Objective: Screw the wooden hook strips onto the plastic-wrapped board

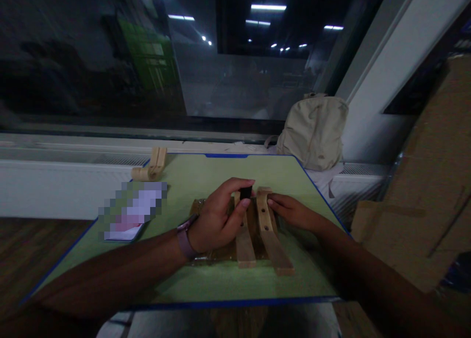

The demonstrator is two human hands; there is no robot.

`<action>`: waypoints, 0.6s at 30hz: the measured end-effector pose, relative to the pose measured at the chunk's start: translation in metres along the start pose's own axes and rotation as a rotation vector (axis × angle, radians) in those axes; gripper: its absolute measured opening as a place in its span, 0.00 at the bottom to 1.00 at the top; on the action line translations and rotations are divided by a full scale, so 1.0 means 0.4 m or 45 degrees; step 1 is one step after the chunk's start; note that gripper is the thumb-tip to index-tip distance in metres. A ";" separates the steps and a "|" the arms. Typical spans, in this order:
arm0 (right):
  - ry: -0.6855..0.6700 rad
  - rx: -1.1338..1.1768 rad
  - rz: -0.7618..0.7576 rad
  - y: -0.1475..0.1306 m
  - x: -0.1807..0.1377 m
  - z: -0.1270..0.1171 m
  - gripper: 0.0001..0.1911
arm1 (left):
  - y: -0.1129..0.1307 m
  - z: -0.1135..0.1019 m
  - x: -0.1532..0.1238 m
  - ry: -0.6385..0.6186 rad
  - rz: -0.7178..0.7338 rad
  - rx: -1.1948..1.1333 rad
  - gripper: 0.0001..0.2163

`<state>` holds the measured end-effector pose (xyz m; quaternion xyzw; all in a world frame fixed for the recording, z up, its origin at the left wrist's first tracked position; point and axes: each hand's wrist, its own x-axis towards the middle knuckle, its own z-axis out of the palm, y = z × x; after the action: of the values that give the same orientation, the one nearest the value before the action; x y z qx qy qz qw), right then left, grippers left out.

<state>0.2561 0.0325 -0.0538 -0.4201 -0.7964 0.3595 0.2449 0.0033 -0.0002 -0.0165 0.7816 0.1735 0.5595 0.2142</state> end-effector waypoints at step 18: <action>0.014 0.019 -0.035 -0.008 -0.001 0.001 0.28 | 0.002 0.001 -0.001 -0.010 -0.063 -0.113 0.21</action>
<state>0.2544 0.0308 -0.0519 -0.4093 -0.7981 0.3595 0.2574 0.0034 -0.0011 -0.0164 0.7690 0.1669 0.5583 0.2629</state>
